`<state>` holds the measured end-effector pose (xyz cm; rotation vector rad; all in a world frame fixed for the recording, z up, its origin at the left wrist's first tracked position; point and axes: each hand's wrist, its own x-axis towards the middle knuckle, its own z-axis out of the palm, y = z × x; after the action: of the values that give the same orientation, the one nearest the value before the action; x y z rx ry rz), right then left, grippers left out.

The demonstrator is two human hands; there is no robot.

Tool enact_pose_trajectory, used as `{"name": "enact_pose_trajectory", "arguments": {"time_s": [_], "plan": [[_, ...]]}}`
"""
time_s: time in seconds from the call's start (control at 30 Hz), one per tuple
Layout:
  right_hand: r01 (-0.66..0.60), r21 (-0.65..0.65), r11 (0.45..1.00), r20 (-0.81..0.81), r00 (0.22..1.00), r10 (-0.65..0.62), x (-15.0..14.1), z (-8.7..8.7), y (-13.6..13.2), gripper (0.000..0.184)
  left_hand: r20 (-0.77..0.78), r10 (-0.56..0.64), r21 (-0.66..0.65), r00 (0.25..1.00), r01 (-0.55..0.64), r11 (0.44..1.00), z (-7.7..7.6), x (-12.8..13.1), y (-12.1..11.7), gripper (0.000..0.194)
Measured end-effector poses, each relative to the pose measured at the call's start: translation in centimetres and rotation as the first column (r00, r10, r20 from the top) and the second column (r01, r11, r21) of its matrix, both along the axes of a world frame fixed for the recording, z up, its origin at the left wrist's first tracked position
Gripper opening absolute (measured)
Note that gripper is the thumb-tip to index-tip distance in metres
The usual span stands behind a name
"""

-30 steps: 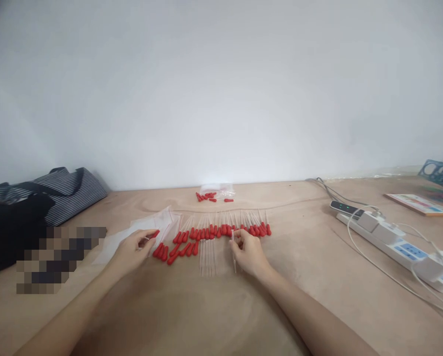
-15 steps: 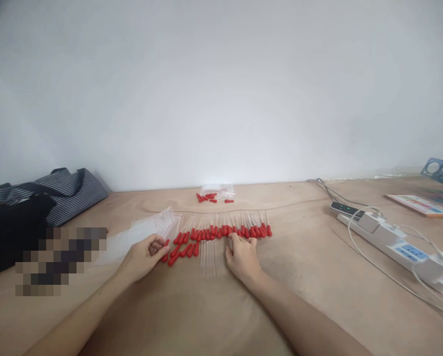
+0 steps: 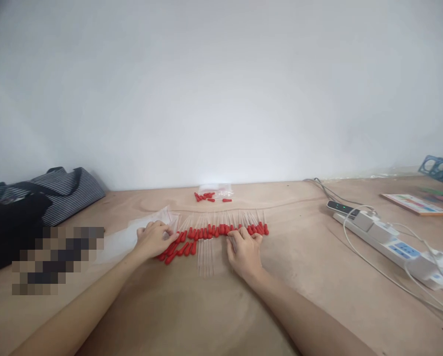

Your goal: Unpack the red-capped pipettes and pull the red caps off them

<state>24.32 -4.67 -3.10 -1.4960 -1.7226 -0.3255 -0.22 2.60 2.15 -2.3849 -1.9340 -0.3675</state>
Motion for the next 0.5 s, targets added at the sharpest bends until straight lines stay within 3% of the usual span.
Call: {"name": "enact_pose_trajectory", "arguments": {"time_s": [0.23,0.4,0.5], "plan": [[0.011,0.02,1.0,-0.053,0.999,-0.01,0.7,0.0,0.2,0.014,-0.075,0.029,-0.01,0.997,-0.03,1.0,-0.6,0.4,1.0,0.033],[0.05,0.044,0.998,-0.076,0.996,-0.047,0.9,0.0,0.3,0.013,-0.101,0.051,0.107,0.994,-0.04,0.994,1.5,0.4,0.3,0.028],[0.054,0.116,0.992,-0.043,0.998,-0.049,0.7,0.5,-0.1,0.019,-0.108,-0.044,0.181,0.993,0.063,0.981,2.3,1.3,-1.4,0.021]]}}
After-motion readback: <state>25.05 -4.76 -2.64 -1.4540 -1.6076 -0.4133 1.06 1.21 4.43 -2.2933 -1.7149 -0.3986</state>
